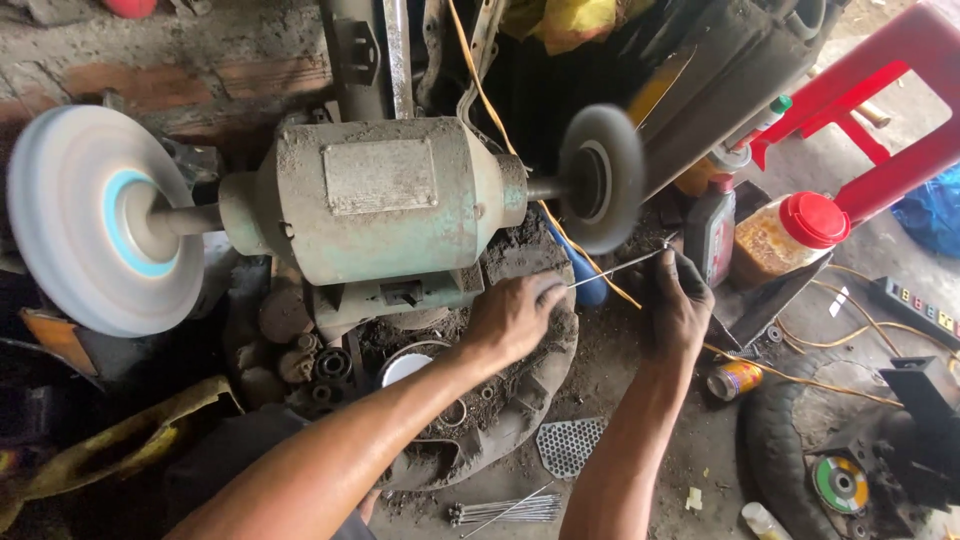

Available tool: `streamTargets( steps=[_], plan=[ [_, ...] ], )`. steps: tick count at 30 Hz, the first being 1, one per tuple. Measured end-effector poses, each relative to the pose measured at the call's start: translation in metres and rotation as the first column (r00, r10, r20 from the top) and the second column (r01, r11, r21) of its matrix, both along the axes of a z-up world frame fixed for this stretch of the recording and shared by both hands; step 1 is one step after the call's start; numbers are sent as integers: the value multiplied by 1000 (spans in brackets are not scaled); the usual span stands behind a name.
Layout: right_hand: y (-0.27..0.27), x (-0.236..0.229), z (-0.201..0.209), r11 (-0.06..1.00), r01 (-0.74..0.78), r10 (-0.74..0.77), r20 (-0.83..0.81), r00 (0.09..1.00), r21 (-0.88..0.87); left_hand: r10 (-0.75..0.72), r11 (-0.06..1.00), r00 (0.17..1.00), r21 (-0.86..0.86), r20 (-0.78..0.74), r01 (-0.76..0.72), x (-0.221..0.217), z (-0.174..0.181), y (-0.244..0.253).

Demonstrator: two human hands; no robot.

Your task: The person sits on the floor sorting a bundle of metal rods into piles. They then move to a bench grinder and grind the ends of several rods one at a time, returning the finished rods to a pile on the floor.

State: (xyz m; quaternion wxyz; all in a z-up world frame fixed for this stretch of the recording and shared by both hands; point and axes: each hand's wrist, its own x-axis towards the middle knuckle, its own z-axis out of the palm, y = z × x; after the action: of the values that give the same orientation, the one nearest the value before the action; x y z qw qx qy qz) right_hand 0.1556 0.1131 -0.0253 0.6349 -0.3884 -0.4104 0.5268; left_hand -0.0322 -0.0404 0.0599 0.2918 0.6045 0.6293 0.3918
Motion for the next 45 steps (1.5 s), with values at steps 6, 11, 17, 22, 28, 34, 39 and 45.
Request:
streamTargets(
  steps=[6,11,17,22,28,34,39,45],
  plan=[
    [-6,-31,20,987,-125,101,-217,971,-104,17,996,999,-89,51,-13,-22,-13,2],
    [-4,-42,14,976,-184,165,-152,975,-117,73,990,993,-127,93,-61,-35,-85,23],
    [-43,-70,61,965,-231,195,-248,949,-125,112,973,986,-215,125,-84,-31,-8,-25],
    [-43,-72,71,976,-183,149,-244,958,-123,107,981,987,-177,116,-86,-32,-18,-5],
    [-11,-61,56,986,-146,125,-232,965,-75,95,985,988,-153,118,-77,-17,-14,15],
    [5,-45,51,978,-169,130,-269,954,-125,77,993,993,-93,92,-69,-12,-63,65],
    [39,-22,4,983,-148,105,-323,940,-110,72,996,992,-50,100,-67,-9,-41,51],
    [16,-31,9,975,-204,170,-290,942,-92,30,1000,998,-4,58,-30,-17,-41,25]
  ],
)
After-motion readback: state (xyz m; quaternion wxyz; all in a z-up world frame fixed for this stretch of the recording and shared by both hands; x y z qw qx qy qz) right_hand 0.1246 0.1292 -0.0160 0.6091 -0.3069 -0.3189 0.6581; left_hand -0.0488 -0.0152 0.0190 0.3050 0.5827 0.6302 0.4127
